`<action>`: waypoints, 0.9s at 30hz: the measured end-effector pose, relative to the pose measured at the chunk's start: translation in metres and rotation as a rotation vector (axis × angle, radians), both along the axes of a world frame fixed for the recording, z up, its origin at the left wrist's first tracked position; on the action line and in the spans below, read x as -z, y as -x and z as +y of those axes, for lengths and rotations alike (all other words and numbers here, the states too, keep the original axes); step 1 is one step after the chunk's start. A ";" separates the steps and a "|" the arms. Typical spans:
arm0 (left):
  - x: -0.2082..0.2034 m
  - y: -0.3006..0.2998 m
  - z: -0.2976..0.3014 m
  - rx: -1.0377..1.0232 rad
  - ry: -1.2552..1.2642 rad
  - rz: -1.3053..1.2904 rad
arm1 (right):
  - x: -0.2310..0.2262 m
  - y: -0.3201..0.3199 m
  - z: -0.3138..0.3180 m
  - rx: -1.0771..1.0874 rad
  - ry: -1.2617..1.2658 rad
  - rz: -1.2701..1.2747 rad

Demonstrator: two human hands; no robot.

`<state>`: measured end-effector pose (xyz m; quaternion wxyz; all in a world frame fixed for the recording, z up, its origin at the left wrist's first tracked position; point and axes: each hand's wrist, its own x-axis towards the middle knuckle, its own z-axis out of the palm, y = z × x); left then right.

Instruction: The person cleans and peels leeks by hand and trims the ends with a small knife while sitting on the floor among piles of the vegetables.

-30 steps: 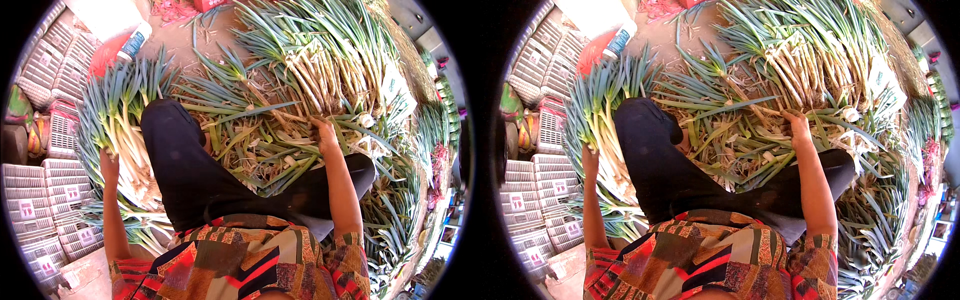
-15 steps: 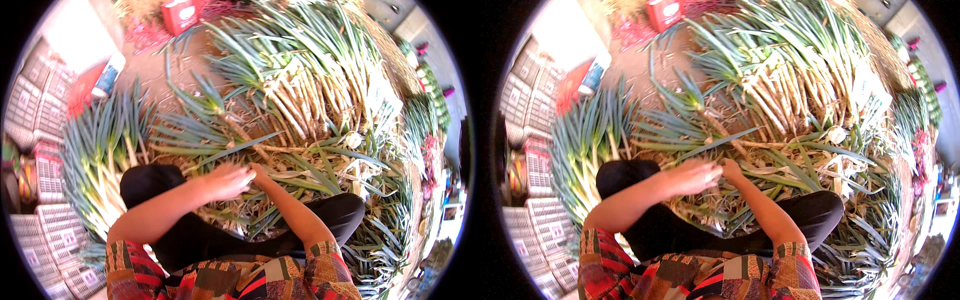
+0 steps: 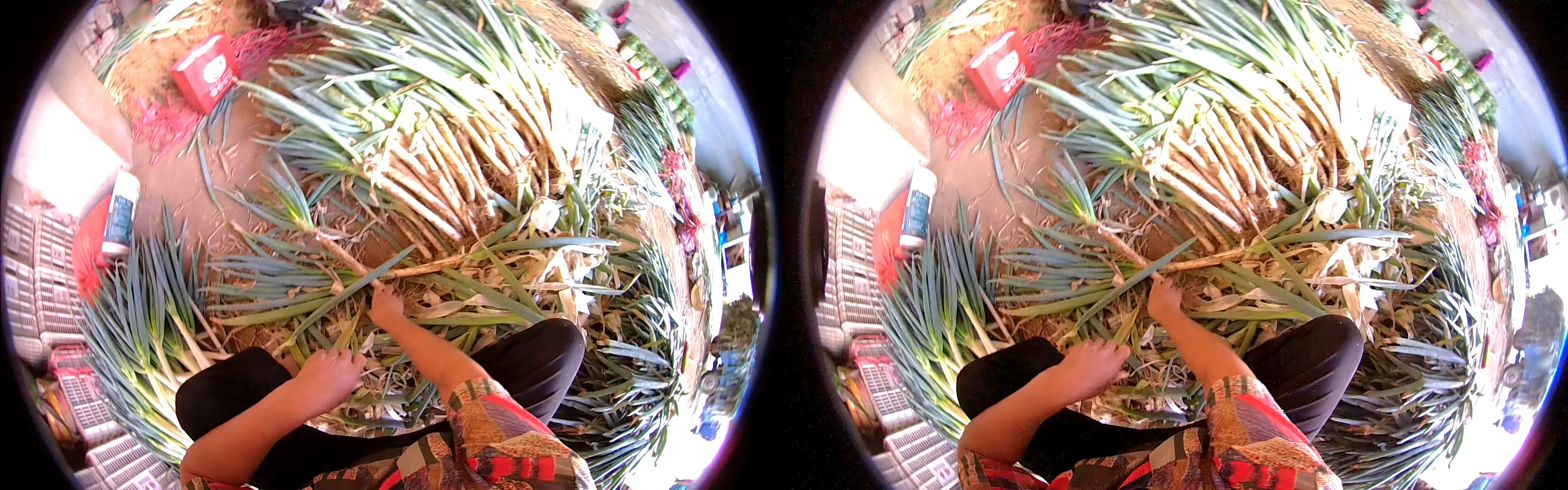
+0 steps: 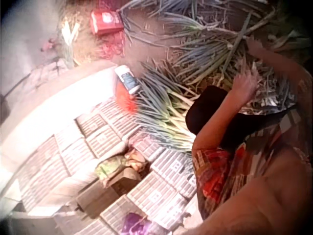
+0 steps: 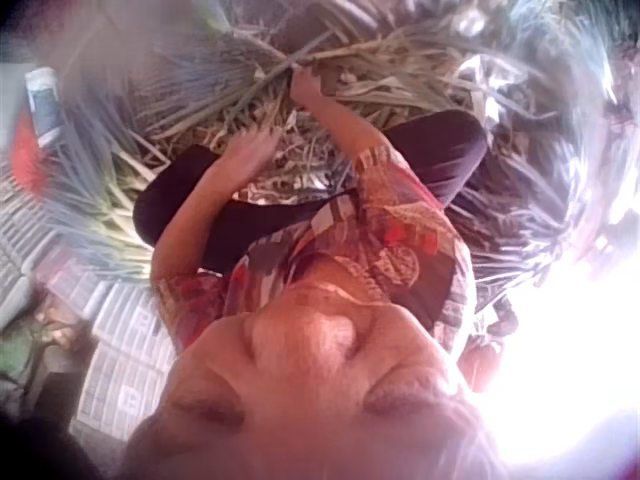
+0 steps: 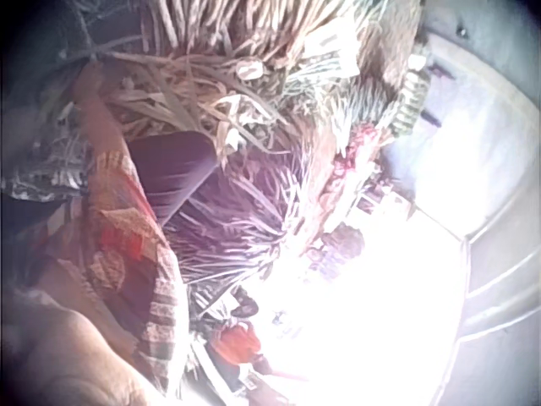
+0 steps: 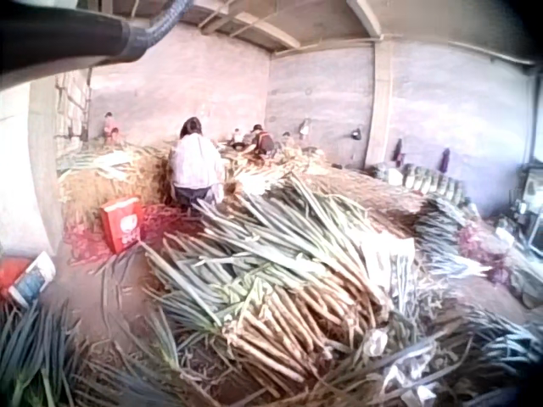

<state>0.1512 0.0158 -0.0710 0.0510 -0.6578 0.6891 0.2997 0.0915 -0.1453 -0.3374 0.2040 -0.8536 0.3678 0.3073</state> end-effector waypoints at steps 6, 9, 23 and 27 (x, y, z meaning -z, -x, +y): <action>0.000 0.006 -0.005 -0.028 -0.081 0.055 | 0.003 0.016 0.029 0.116 -0.383 -0.130; -0.015 0.009 -0.012 -0.061 -0.123 0.002 | -0.021 0.012 0.027 0.231 -0.290 -0.238; -0.007 0.007 0.001 -0.024 -0.046 -0.008 | -0.011 0.038 -0.016 0.185 0.175 -0.274; -0.005 0.002 0.001 -0.051 -0.033 0.043 | -0.023 0.026 -0.026 0.135 0.185 -0.286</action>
